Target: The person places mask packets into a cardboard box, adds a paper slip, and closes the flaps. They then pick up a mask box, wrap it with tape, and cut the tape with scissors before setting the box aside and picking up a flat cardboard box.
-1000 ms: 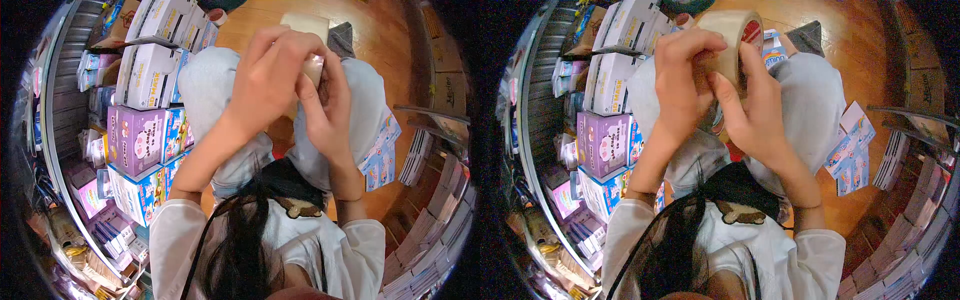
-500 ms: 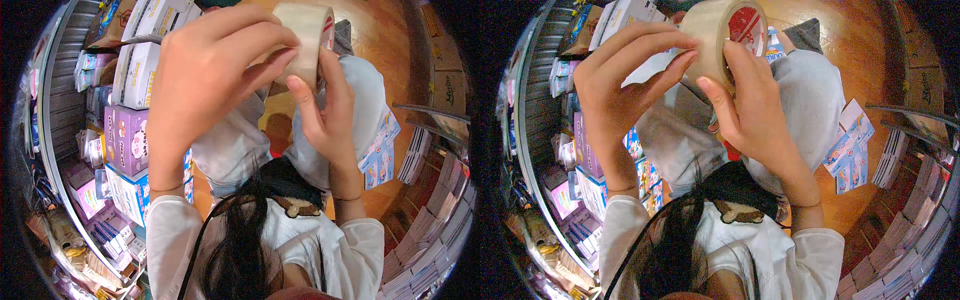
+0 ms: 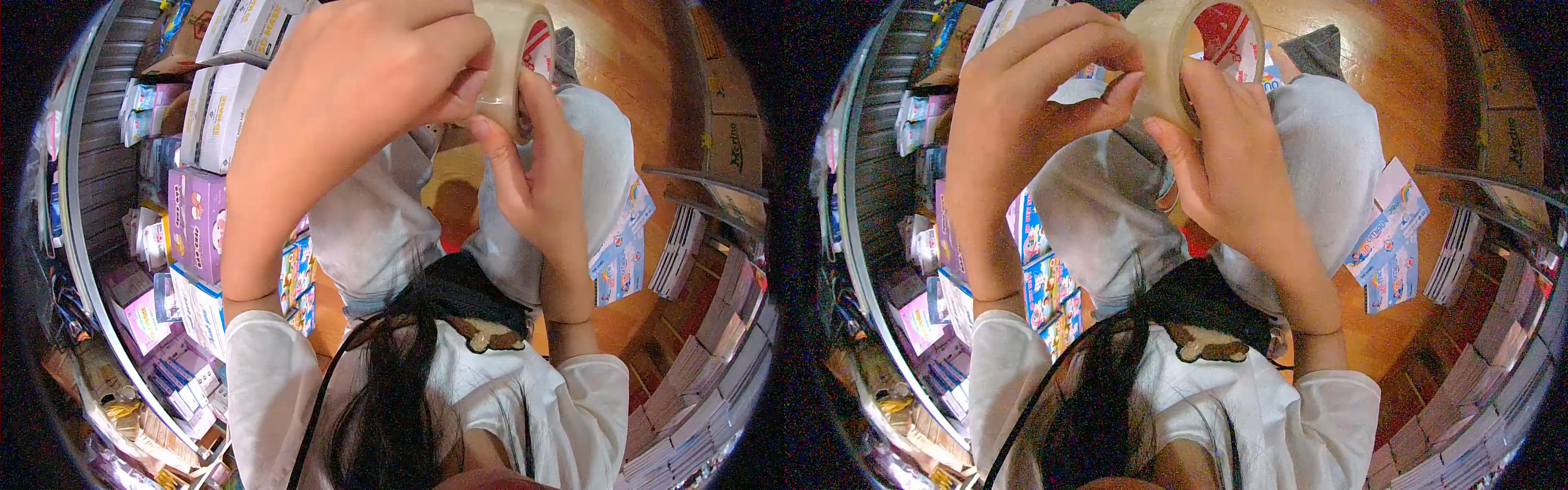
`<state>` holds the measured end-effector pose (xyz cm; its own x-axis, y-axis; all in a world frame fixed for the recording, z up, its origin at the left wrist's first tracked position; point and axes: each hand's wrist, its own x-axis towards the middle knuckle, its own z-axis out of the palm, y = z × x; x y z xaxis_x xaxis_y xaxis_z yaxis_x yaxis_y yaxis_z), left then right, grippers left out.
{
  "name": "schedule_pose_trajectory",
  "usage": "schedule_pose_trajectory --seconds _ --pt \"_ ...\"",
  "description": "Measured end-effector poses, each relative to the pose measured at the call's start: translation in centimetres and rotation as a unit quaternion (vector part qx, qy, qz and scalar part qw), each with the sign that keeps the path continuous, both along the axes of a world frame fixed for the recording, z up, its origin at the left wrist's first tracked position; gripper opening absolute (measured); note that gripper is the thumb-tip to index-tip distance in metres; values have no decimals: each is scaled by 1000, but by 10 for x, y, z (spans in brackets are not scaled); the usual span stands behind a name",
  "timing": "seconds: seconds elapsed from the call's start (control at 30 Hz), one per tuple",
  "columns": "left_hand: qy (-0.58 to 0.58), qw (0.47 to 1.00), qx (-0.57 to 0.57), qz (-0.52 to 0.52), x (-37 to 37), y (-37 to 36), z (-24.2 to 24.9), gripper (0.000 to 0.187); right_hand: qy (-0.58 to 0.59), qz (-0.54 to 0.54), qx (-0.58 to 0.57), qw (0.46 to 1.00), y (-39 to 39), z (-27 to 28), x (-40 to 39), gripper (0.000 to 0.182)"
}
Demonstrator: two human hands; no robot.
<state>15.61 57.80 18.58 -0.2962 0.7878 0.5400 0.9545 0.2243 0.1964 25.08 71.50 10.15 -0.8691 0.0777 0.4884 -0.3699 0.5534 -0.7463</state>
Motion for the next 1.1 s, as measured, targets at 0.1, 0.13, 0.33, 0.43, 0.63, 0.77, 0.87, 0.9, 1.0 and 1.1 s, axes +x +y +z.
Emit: schedule_pose_trajectory --seconds 0.1,0.13,0.33,0.43,0.63,0.77,0.87,0.9,1.0,1.1 --pt "15 1000 -21 6 0 -2 -2 17 5 1 -1 1000 -1 -1 -1 36" --pt "20 999 -28 6 0 -2 -4 17 7 2 -1 1000 -1 -2 -1 36" --pt "75 996 -38 -3 -3 -2 -13 20 -17 -13 -46 999 -4 -4 0 35" --pt "78 996 -39 -3 -3 -2 -15 21 -13 -17 -79 997 -4 -5 -3 33" --pt "60 997 -46 22 2 -2 -8 21 -22 -22 -89 996 -1 -3 -4 32" --pt "-46 985 165 -12 -1 1 -29 29 2 -44 -71 997 1 -5 -6 32" --pt "-135 970 201 19 5 2 -28 31 -2 -28 -74 997 0 -9 -7 34" --pt "-162 967 197 28 6 2 -28 31 3 -28 -71 997 0 -10 -6 35" --pt "-216 960 177 31 6 -1 -40 22 15 -31 -65 997 -1 -11 -6 37" --pt "-239 954 176 47 9 1 -43 15 7 -35 -66 997 -1 -12 -5 38"
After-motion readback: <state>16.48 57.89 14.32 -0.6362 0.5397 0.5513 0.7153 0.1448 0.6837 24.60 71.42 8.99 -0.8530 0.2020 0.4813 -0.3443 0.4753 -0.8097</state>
